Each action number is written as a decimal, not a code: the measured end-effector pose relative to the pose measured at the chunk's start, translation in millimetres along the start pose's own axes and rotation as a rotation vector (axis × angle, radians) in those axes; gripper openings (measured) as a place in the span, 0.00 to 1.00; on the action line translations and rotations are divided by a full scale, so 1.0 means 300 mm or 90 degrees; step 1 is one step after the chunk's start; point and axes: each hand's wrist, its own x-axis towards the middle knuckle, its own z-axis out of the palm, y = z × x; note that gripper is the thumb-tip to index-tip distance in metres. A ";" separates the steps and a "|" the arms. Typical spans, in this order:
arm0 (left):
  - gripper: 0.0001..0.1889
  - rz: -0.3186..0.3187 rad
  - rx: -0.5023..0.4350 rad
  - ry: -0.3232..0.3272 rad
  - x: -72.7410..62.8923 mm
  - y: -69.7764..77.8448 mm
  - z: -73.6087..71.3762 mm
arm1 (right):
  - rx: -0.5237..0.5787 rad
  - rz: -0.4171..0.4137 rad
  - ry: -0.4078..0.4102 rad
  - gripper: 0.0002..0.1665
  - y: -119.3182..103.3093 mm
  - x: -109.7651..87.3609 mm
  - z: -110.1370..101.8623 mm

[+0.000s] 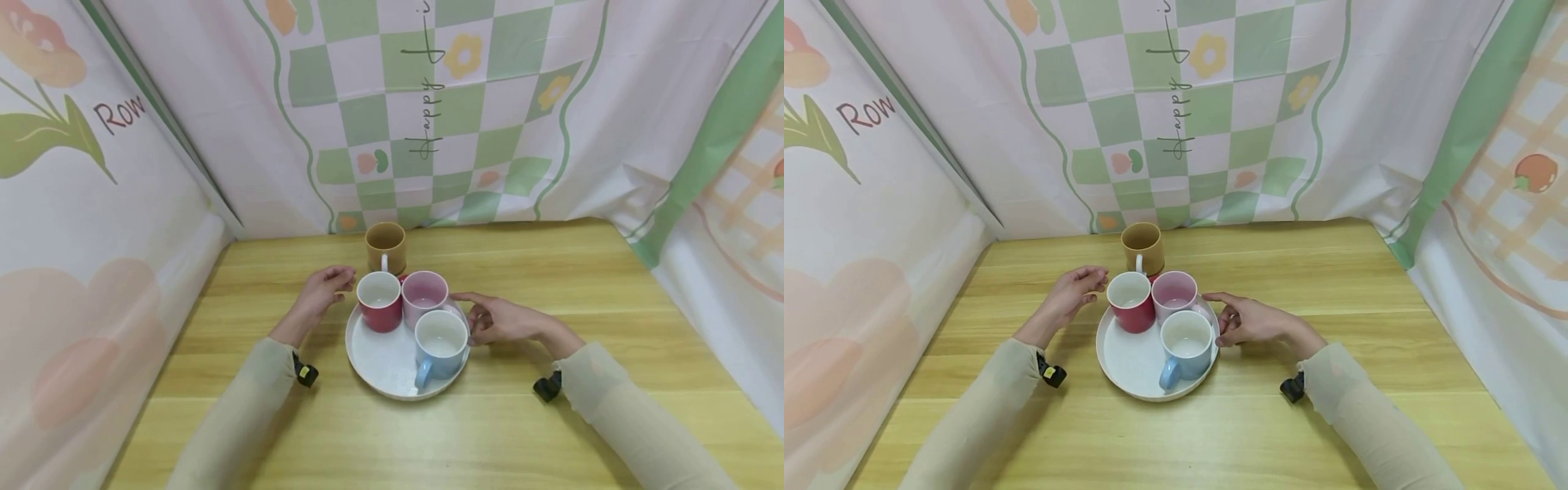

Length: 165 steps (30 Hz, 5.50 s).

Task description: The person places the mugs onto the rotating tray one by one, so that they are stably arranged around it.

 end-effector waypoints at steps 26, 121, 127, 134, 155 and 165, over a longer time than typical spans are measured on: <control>0.20 -0.021 0.013 -0.012 0.146 -0.014 0.044 | -0.004 -0.003 0.002 0.54 -0.003 0.003 0.002; 0.24 -0.102 0.000 -0.114 0.224 -0.007 0.032 | 0.006 -0.001 0.005 0.53 0.003 -0.002 0.009; 0.24 -0.079 -0.017 -0.112 0.225 -0.018 0.027 | 0.012 0.000 0.001 0.53 0.006 -0.002 0.008; 0.24 -0.062 -0.032 -0.095 0.218 -0.025 0.022 | 0.013 0.001 0.000 0.54 0.007 -0.002 0.008; 0.23 -0.043 -0.064 -0.049 0.170 -0.023 -0.027 | 0.016 -0.006 -0.004 0.53 0.008 0.000 0.007; 0.25 -0.023 -0.028 -0.047 0.120 0.000 -0.063 | 0.015 0.003 -0.004 0.53 0.004 0.000 0.004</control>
